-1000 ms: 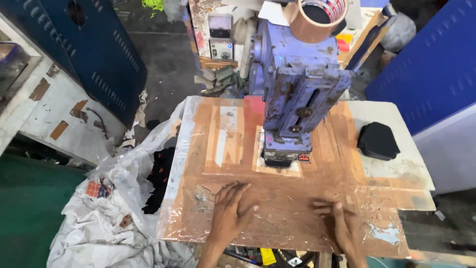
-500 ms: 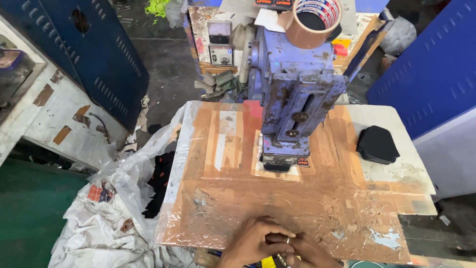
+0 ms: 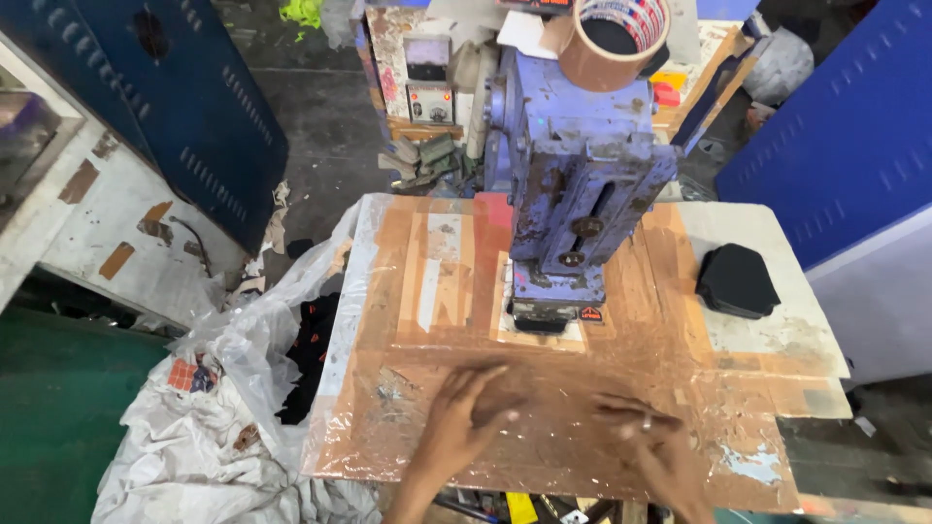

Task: The recorder is applying small red logos to black fabric pieces using a hot press machine.

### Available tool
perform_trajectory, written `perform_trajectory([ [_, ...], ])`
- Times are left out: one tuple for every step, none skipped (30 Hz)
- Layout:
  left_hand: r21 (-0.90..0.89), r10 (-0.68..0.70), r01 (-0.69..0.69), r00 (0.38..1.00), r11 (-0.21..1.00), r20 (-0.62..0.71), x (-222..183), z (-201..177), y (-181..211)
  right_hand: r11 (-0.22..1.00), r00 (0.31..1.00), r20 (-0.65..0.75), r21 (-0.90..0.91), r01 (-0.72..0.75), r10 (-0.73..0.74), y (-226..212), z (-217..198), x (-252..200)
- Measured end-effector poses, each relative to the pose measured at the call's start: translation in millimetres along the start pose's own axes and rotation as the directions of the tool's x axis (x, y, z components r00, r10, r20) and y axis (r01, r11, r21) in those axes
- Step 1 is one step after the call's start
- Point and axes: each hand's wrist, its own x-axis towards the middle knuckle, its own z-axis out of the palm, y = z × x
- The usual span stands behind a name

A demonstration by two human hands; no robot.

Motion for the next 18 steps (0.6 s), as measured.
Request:
perform_trajectory([
  [0.002,0.0,0.0,1.0,1.0,-0.002,-1,-1,-7,1.0,1.0,0.001,0.001,0.003,-0.003,11,-1,1],
  [-0.014,-0.039,0.039,0.999,0.999,-0.031,-2,-1,-14,0.979,0.979,-0.086,0.112,-0.173,0.183,23,-1,1],
  [-0.035,-0.091,0.089,0.994,0.995,-0.052,-9,1,-19,0.909,0.914,-0.139,0.234,-0.343,0.381,35,-1,-5],
  [-0.036,-0.104,0.102,0.993,0.994,-0.048,-14,6,-21,0.906,0.912,-0.13,0.234,-0.354,0.39,43,2,-10],
  [-0.076,-0.152,0.148,0.987,0.986,-0.056,-16,9,-24,0.893,0.887,-0.172,0.232,-0.387,0.429,50,5,-12],
  [-0.116,-0.201,0.193,0.978,0.974,-0.063,-18,11,-25,0.878,0.858,-0.214,0.231,-0.419,0.466,56,8,-15],
  [-0.111,-0.194,0.186,0.979,0.976,-0.065,-14,12,-29,0.88,0.86,-0.218,0.235,-0.412,0.461,50,8,-12],
  [-0.158,-0.285,0.273,0.957,0.949,-0.061,-10,12,-33,0.9,0.873,-0.222,0.153,-0.409,0.435,43,9,-9],
  [-0.207,-0.371,0.353,0.927,0.912,-0.051,-4,13,-37,0.913,0.884,-0.228,0.067,-0.403,0.407,37,8,-5],
  [-0.206,-0.361,0.343,0.931,0.916,-0.054,9,9,-41,0.916,0.885,-0.237,0.069,-0.396,0.401,21,6,4],
  [-0.192,-0.426,0.41,0.904,0.892,-0.048,14,8,-44,0.909,0.885,-0.23,-0.009,-0.417,0.404,4,5,6],
  [-0.178,-0.488,0.474,0.872,0.862,-0.043,20,6,-48,0.897,0.886,-0.224,-0.086,-0.434,0.407,-12,4,10],
  [-0.179,-0.494,0.481,0.868,0.858,-0.037,23,7,-50,0.893,0.883,-0.22,-0.087,-0.441,0.414,-6,6,7],
  [-0.168,-0.491,0.478,0.87,0.862,-0.043,27,8,-51,0.914,0.902,-0.221,-0.081,-0.397,0.372,0,7,4],
  [-0.154,-0.477,0.465,0.877,0.872,-0.054,36,6,-54,0.936,0.919,-0.229,-0.073,-0.345,0.321,5,8,5],
  [-0.152,-0.475,0.463,0.879,0.873,-0.052,47,5,-53,0.936,0.918,-0.233,-0.071,-0.345,0.32,11,10,6],
  [-0.165,-0.471,0.457,0.881,0.874,-0.051,56,6,-52,0.95,0.926,-0.237,-0.033,-0.31,0.294,17,11,5],
  [-0.177,-0.467,0.452,0.883,0.874,-0.05,64,7,-51,0.962,0.933,-0.243,0.004,-0.274,0.267,23,13,4],
])
